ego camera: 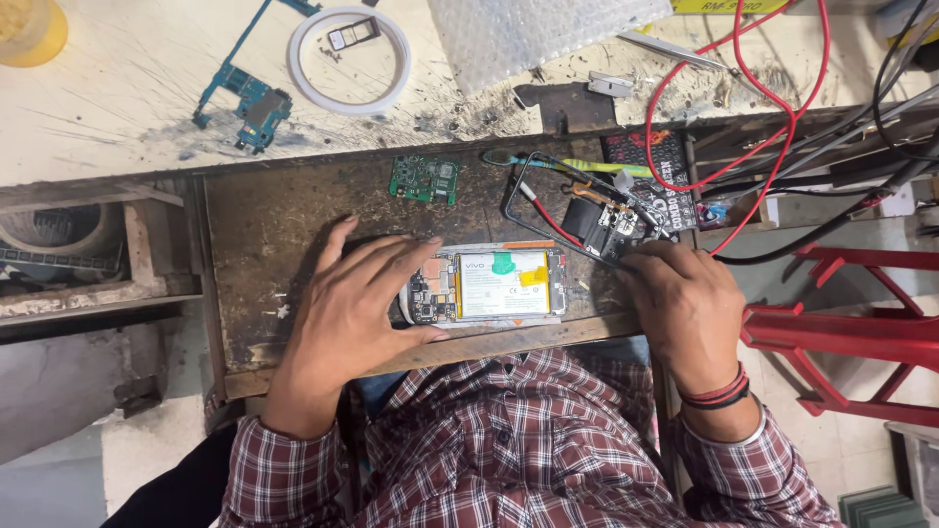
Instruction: The person reassembles a smartphone by connecting internal ribbon cables, placing the battery, and fitting the metal frame and back cover. They use a screwdriver to secure screws and a prying tool to align components.
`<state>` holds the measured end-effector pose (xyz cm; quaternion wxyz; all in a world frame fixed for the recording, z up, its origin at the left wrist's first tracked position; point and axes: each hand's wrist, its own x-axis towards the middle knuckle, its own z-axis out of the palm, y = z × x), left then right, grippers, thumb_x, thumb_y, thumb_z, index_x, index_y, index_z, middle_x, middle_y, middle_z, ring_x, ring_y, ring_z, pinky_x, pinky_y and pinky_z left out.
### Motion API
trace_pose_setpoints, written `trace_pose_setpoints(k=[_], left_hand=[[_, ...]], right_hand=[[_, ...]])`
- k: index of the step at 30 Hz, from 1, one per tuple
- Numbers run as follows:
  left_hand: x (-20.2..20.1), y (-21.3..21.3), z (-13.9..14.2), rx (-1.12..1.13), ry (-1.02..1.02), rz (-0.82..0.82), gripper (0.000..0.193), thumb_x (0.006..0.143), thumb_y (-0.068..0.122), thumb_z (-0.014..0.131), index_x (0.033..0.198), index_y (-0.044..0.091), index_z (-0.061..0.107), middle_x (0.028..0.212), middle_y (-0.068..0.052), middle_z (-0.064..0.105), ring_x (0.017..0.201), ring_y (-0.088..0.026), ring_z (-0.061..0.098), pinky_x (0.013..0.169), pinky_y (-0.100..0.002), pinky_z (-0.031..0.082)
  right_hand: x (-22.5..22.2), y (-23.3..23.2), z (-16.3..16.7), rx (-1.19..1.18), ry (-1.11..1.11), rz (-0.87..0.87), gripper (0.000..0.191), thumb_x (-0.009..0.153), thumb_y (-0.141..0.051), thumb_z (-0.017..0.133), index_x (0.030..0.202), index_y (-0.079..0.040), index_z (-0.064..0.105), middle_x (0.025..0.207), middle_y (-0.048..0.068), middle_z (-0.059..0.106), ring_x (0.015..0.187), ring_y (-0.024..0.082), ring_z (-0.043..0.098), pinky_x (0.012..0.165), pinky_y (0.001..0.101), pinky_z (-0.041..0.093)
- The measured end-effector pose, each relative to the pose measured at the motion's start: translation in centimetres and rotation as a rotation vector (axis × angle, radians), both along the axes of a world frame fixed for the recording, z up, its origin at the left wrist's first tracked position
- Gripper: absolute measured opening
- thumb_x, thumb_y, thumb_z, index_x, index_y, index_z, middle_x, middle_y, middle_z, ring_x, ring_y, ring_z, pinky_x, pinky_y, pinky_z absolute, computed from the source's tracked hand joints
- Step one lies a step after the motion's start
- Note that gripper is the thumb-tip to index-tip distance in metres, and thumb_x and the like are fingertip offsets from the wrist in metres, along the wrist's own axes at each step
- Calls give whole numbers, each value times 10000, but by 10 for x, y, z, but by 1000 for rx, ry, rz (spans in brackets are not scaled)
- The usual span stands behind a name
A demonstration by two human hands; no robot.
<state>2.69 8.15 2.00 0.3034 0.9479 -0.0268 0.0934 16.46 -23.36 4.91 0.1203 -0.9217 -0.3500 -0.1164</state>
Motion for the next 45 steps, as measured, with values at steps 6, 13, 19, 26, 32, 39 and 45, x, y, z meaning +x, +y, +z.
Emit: trace_pose_setpoints(k=[6,13,19,26,32,39,45], left_hand=[[-1,0,-1,26,-44,-12,989,522,543,907,1362,107,620,1260,-153,707,1250,-303,628,1202,-592,251],[-3,-4,-2,-54,-331,41,754,868,627,642,1393,86,616,1228,-130,753,1168,-282,734,1157,-573,474],[-17,-21,11,-616,143,83,478,978,372,674,1333,54,706,924,-76,826,691,-143,744,685,-280,597],[-17,-38,33,-668,293,70,470,898,384,734,1259,84,734,772,-29,806,630,-91,756,574,-270,574],[-9,-56,46,-324,219,198,431,806,483,817,1050,128,806,648,-45,747,525,-145,714,528,-312,551],[-3,-69,37,-299,271,286,233,874,342,758,1001,157,821,605,-66,728,458,-191,696,560,-359,551],[-5,-69,43,-208,86,183,395,846,372,777,1123,90,765,833,-133,772,630,-248,743,628,-392,585]], right_hand=[[-6,-3,7,120,54,-26,158,887,-121,799,1037,-99,756,1062,47,718,936,263,699,800,373,554],[-18,-12,22,156,153,105,210,818,-45,778,1021,-97,757,1089,60,732,949,264,728,781,358,580],[-11,-8,32,164,137,462,234,756,-39,766,988,-57,743,1096,82,735,1000,274,745,834,384,600],[-10,0,33,200,61,447,196,797,-67,780,992,-72,777,1156,132,723,1036,290,739,839,366,606],[-10,1,40,198,71,543,226,785,-45,747,1007,-62,786,1172,136,730,1040,286,743,854,381,609],[-10,0,41,180,53,583,240,760,-66,749,996,-51,792,1190,169,721,1006,292,744,846,389,601],[-9,-2,38,179,42,596,241,766,-76,734,999,-44,789,1199,174,713,1040,306,736,870,396,603]])
